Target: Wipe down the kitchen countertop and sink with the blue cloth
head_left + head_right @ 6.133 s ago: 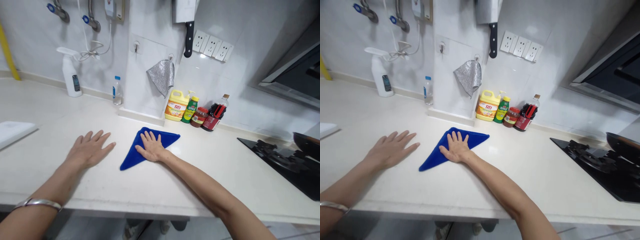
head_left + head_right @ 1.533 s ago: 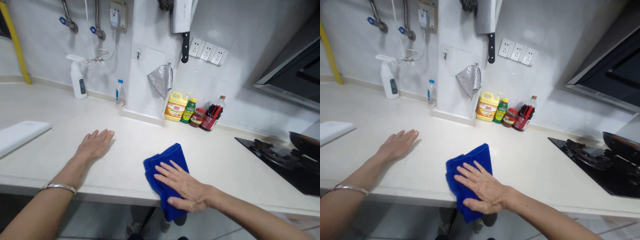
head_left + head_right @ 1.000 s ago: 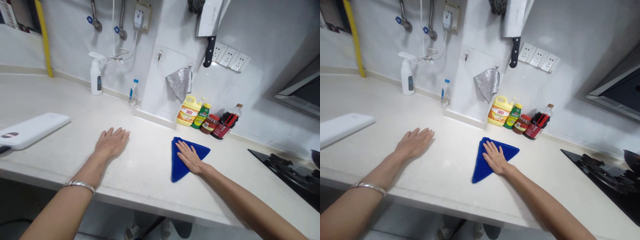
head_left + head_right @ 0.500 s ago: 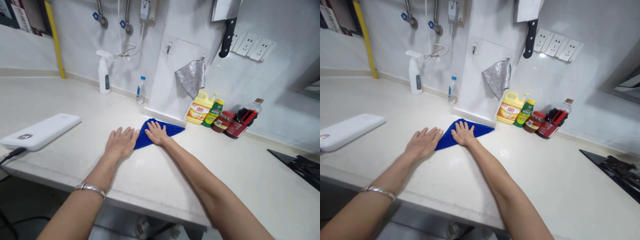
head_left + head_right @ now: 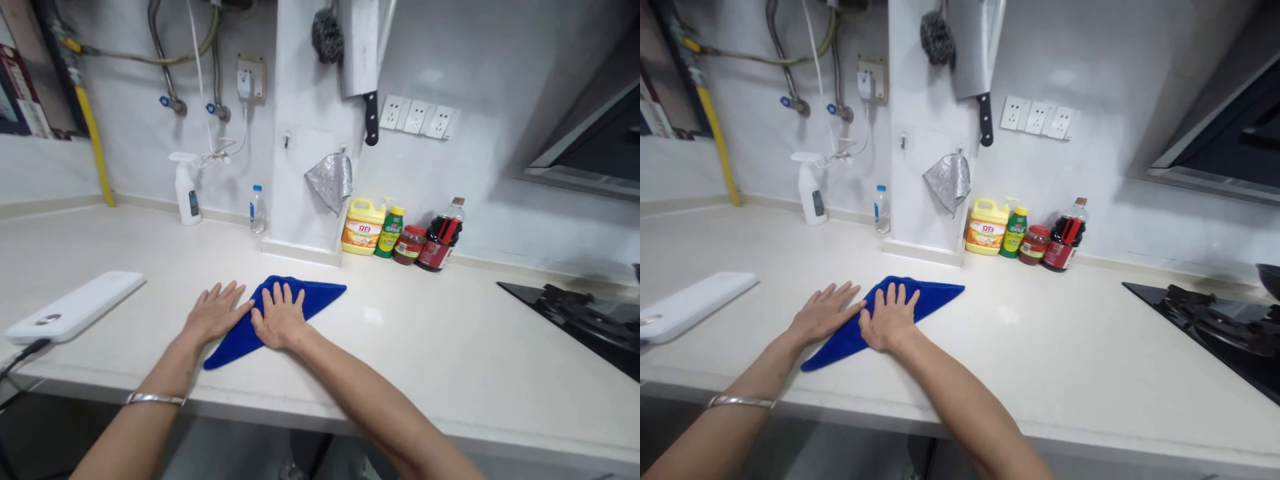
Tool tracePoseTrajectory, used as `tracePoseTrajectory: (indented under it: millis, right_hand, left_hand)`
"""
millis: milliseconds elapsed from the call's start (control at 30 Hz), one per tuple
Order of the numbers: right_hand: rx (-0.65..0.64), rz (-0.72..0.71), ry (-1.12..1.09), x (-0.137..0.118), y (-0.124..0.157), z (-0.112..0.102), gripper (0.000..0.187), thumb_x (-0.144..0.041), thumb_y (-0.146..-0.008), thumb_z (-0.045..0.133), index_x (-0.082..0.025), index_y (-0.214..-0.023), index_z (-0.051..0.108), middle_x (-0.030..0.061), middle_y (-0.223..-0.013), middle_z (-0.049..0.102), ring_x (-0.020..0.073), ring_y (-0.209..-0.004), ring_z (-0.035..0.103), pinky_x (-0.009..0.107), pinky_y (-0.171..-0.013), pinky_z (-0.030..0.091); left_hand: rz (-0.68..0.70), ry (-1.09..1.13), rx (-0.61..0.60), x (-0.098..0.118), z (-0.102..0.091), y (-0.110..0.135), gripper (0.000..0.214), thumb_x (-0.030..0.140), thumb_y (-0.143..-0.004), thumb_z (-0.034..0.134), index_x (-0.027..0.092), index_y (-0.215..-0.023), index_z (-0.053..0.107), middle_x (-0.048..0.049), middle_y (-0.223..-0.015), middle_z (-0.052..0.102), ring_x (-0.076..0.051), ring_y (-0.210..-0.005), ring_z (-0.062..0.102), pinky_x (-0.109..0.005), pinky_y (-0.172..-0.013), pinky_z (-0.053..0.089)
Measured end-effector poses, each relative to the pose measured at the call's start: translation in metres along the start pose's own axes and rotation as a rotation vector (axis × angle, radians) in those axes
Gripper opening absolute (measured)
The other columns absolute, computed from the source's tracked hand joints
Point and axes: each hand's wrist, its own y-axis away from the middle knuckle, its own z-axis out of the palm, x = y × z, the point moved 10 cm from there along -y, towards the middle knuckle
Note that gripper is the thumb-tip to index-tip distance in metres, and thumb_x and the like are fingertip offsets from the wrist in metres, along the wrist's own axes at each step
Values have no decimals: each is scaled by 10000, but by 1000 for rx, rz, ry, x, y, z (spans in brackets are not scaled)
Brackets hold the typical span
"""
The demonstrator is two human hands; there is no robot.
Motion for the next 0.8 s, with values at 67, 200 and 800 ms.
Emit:
tracePoseTrajectory:
  millis: [67,200,800]
  right_hand:
    - [9,1,-43,2,13,-4,767,-566,-983,212,-91,-1583,170,195,-1658,48,415,-1522,-37,739,-1160,-59]
    - [65,-204,-301,19,39,-25,659,-539,-951,381,-193,-1512,396,110,-1615,316,317,-1521,194,617,-1237,88]
    - [555,195,-974,276,97,-68,367,-405,-736,481,-148,-923,665,56,-825,703,154,-506,665,235,-419,464]
  left_hand:
    - [8,-35,4,0,-1,2,824,675,-903,260,188,-1569,266,-78,-1668,156,-343,-1538,82,-519,-1254,103]
    - [-21,-81,10,8,-8,6,750,566,-931,291,142,-1549,319,-142,-1638,225,-389,-1512,170,-570,-1226,194]
    - [288,-230,36,170,18,39,611,395,-1003,204,188,-1578,224,-88,-1651,180,-302,-1527,165,-558,-1265,94]
